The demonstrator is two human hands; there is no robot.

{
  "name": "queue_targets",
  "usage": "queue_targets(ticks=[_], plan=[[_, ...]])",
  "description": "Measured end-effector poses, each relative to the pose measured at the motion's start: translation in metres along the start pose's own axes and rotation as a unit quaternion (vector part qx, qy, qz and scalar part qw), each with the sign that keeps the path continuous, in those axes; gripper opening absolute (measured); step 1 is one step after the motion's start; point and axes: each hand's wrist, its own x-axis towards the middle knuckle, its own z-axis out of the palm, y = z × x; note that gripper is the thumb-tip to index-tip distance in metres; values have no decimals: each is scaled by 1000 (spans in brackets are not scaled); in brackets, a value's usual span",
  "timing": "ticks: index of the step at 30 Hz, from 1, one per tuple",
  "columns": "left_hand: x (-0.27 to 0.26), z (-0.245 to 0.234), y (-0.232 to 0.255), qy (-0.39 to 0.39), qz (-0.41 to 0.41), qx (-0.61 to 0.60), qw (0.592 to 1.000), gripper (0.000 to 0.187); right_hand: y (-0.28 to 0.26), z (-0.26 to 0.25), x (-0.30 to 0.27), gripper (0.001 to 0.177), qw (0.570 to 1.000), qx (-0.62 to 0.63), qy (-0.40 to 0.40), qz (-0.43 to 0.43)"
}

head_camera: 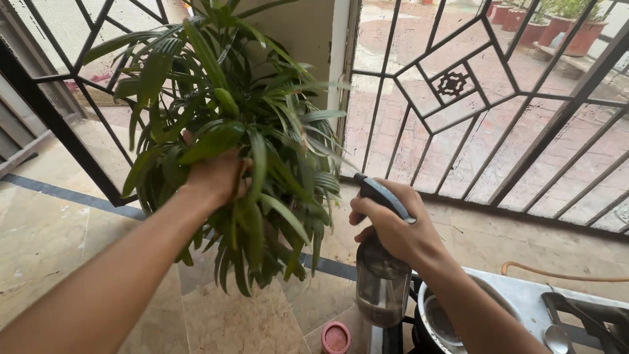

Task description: The person waters a potted plant by spraying water onto its leaves using a spray bottle while touching and parting the foliage by hand.

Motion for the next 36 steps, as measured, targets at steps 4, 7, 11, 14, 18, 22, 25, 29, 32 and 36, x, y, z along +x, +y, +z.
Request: queue_targets(ticks=[4, 7, 11, 14, 18, 22, 25, 29, 32, 36], plan=[[26, 38, -47, 14, -53, -122, 991, 34, 9, 9, -1, 24, 997, -57, 15, 48], [34, 59, -79, 8, -121, -233, 965, 37, 19, 15, 1, 24, 999, -18, 8, 34], [45, 79, -104, -45, -189, -471, 860, 42, 33, 23, 5, 22, 998, -21, -4, -60], [50, 85, -120, -85, -222, -617, 750, 47, 38, 26, 4, 22, 998, -39, 1, -40], [52, 74, -136, -95, -238, -577, 775, 52, 41, 25, 4, 21, 999, -25, 30, 13], [57, 62, -131, -87, -176, -558, 806, 47, 46, 24, -1, 22, 999, -10, 37, 34], [61, 50, -122, -83, -127, -534, 832, 46, 47, 27, -4, 21, 999, 9, 48, -10], [62, 36, -121, -70, -67, -496, 863, 45, 47, 31, -9, 20, 999, 25, 21, -16], [68, 23, -122, -48, -36, -491, 869, 46, 47, 33, -13, 20, 1000, 25, 13, -3], [37, -8, -107, -49, -32, -502, 863, 43, 46, 34, -20, 19, 1000, -5, 8, 19]])
